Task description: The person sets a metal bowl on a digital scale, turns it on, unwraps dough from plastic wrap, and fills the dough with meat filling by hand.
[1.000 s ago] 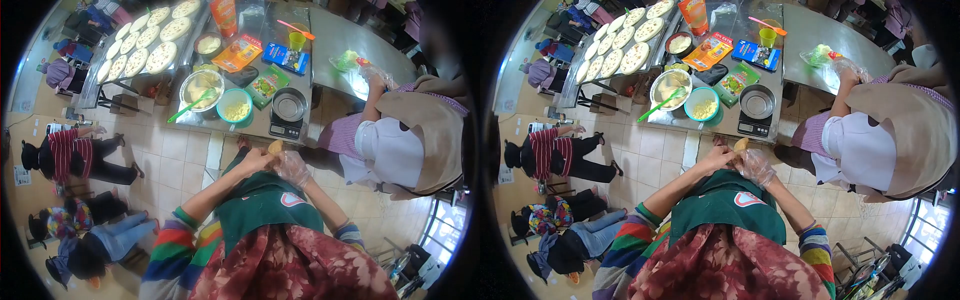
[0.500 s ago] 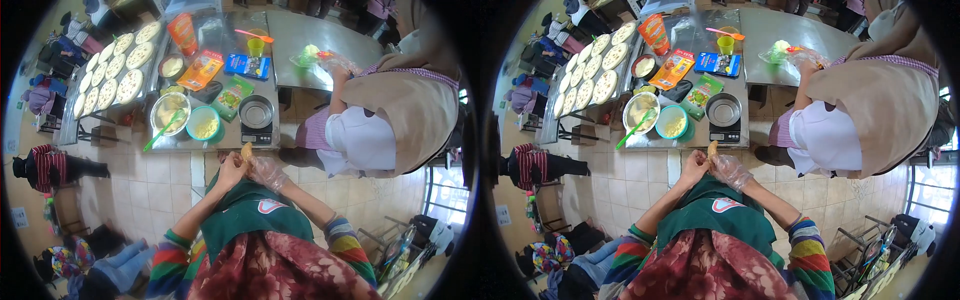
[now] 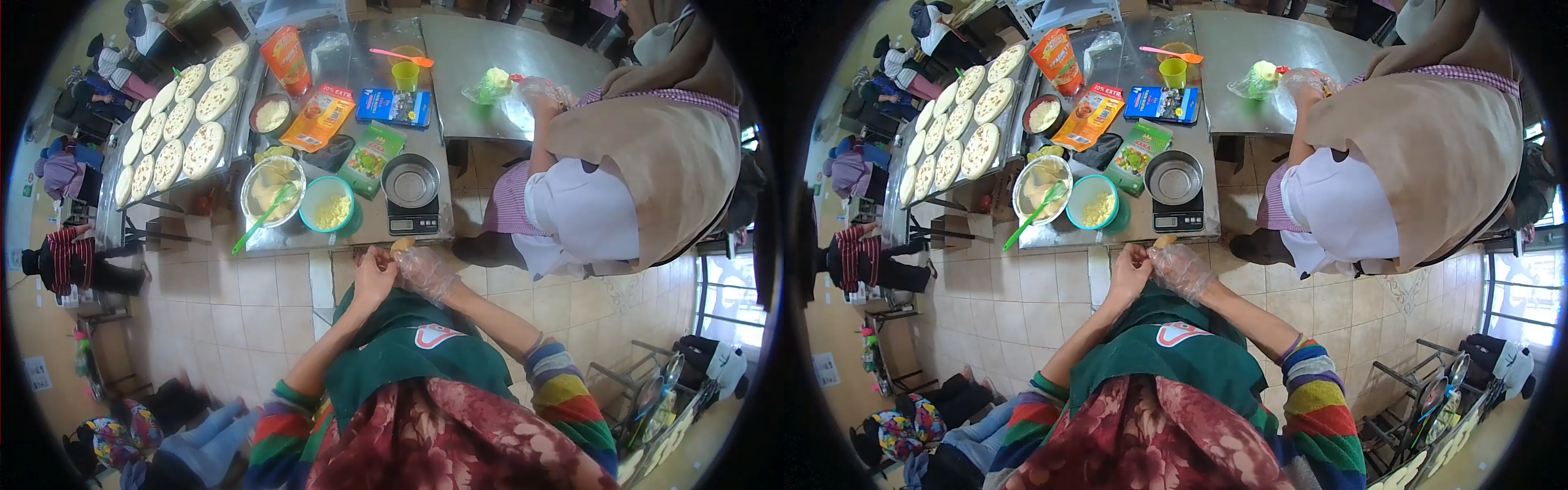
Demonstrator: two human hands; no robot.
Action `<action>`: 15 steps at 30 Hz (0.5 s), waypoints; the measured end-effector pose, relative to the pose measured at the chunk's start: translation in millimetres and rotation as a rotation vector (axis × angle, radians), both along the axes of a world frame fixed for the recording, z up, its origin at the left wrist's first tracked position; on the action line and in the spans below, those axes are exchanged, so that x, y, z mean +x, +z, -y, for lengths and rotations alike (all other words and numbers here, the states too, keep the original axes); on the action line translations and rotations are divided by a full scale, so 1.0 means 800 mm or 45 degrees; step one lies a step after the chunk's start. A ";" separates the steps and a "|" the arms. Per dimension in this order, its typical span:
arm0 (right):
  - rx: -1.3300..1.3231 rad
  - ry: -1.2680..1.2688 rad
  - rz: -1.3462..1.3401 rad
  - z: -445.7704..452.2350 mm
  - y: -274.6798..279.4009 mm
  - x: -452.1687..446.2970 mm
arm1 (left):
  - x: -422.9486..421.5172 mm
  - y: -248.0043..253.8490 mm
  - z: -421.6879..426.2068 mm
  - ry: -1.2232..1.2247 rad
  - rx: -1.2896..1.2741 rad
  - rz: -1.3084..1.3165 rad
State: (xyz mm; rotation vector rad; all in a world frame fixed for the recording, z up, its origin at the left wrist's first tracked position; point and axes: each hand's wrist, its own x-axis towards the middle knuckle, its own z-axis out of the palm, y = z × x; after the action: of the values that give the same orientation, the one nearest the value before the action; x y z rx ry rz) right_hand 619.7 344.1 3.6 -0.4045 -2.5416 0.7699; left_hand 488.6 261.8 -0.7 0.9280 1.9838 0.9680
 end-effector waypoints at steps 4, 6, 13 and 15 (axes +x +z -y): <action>0.078 0.024 -0.055 -0.005 0.008 -0.002 | -0.006 0.018 -0.005 0.099 -0.124 0.434; 0.051 0.013 -0.030 -0.004 0.016 0.000 | -0.007 0.026 -0.008 0.114 -0.198 0.659; -0.223 -0.328 -0.074 0.017 0.023 0.000 | -0.008 0.031 -0.006 0.257 -0.236 1.084; -0.334 -0.477 -0.093 0.028 0.024 -0.001 | -0.006 0.030 -0.004 0.304 -0.213 1.116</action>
State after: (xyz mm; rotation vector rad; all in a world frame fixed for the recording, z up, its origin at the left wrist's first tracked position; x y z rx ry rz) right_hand 619.1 321.4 23.0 -0.8906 -2.2063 0.9491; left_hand 483.7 265.4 23.6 0.1045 1.3882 1.0710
